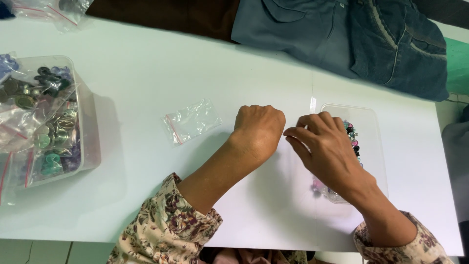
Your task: The person sorts small buttons from a plastic container onto a white table, then places a few into a small zip-top bag and seals it. They continue picking buttons from the container and arranging them on the table.
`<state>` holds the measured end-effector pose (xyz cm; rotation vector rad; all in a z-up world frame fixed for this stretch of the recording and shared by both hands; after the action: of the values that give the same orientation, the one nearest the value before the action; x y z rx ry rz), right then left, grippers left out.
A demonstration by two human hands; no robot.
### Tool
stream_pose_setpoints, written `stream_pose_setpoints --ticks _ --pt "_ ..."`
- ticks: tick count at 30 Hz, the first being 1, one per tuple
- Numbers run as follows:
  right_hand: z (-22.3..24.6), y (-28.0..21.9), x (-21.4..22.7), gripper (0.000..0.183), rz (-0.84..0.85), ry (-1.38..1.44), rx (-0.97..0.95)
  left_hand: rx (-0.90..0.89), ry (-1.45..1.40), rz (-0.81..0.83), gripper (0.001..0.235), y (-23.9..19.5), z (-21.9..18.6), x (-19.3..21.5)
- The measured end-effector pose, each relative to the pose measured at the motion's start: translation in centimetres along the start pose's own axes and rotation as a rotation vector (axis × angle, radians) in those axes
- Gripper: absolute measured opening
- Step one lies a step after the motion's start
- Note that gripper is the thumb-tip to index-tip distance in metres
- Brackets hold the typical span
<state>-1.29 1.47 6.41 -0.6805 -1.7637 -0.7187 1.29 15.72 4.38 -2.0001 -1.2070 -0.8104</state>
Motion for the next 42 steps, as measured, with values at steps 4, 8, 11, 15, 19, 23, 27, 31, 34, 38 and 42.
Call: stream_pose_setpoints --ticks 4,8,11,15,19,23,27,31,34,38,42 --pt "-2.6 -1.5 0.9 0.013 -0.029 0.062 -0.053 0.014 0.001 0.047 0.02 0.7 0.0 -1.9" --pt "-4.5 -3.4 0.8 0.015 -0.096 0.146 -0.053 0.221 0.235 0.2 0.041 2.6 1.7 -5.3" --pt "-5.6 -4.4 0.7 0.019 -0.106 0.185 -0.084 0.244 0.272 0.184 0.043 3.3 2.5 -6.2" --pt "-6.8 -5.6 0.5 0.017 -0.114 0.208 -0.119 0.241 0.283 0.172 0.043 3.6 2.7 -6.5" --pt "-8.3 -6.4 0.5 0.023 -0.118 0.22 -0.143 0.25 0.32 0.111 0.049 3.3 3.0 -6.0" --pt "-9.7 -6.9 0.5 0.018 -0.125 0.243 -0.214 0.159 0.353 0.056 0.05 1.5 1.5 -4.0" --pt "-11.2 -8.0 -0.7 0.02 -0.074 0.133 -0.215 -0.142 0.11 -0.077 0.036 0.1 -4.3 -1.2" --pt "-11.2 -8.2 -0.7 0.019 -0.034 0.08 -0.227 -0.418 0.02 -0.129 0.036 2.0 -10.1 -4.5" --pt "-11.0 -8.3 -1.6 0.009 -0.044 -0.015 -0.217 -0.431 0.318 -0.17 0.011 5.0 -12.4 -9.3" --pt "-11.1 -8.3 -3.7 0.023 0.117 -0.079 -0.21 -0.324 0.468 -0.068 0.012 8.0 -12.5 -13.2" --pt "-10.9 -8.2 -3.6 0.015 0.073 -0.059 -0.197 -0.337 0.495 -0.071 0.014 8.6 -11.1 -13.7"
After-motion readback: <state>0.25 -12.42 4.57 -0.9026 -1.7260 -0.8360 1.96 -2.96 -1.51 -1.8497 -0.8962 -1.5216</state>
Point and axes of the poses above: each hand's wrist, its own y-axis towards the middle knuckle, its own x-axis out of the back of the hand, z = x × y, the point moved 4 cm from there along y, towards the middle knuckle, and after that the axes turned 12 degrees about -y, right-handed, at the moved point
